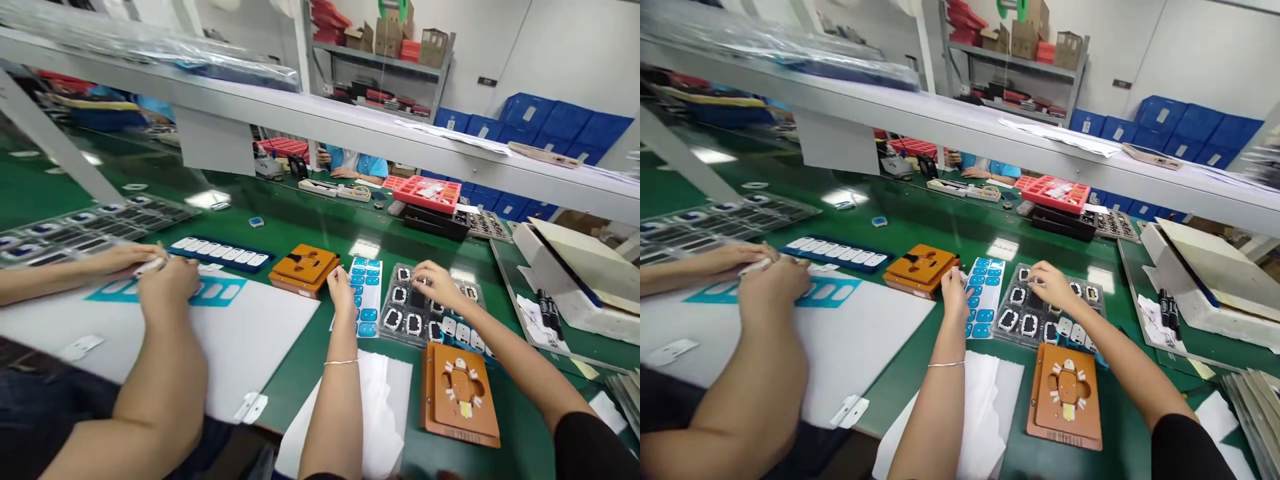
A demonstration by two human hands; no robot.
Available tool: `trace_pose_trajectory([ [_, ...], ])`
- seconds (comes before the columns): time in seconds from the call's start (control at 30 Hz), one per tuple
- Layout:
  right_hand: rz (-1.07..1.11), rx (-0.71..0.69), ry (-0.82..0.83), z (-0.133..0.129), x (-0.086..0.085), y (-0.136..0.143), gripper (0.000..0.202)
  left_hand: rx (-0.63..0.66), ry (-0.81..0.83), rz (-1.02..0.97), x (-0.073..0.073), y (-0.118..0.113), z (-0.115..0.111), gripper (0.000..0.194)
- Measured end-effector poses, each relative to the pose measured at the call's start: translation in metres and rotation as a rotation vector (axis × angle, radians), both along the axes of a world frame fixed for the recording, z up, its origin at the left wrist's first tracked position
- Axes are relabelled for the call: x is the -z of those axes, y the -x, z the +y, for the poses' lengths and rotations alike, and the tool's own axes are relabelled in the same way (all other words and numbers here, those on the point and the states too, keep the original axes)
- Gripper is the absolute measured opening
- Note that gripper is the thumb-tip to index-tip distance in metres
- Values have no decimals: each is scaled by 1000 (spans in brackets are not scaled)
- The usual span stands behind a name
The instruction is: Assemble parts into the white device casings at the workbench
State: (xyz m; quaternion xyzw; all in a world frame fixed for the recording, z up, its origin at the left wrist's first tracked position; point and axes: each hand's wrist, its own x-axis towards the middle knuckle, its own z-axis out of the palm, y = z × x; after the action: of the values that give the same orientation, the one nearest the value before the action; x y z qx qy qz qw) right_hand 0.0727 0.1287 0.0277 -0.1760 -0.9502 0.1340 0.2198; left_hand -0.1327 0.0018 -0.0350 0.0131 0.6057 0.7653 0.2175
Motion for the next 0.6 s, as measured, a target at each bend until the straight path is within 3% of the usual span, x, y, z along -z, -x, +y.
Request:
trace_pose_trajectory([
  [0.13,-268,-62,-17,-1,6,90,22,67,-68,-112,-13,-1,-1,23],
  [0.23,-434,26,-3,3,15,125,28,78,-80,-165,-17,1,-3,22],
  [0.4,-626,189,48,3,22,146,32,103,-93,-198,-17,2,-3,31],
  [0.6,-741,244,65,-3,20,157,34,101,-134,-214,-10,0,3,28],
])
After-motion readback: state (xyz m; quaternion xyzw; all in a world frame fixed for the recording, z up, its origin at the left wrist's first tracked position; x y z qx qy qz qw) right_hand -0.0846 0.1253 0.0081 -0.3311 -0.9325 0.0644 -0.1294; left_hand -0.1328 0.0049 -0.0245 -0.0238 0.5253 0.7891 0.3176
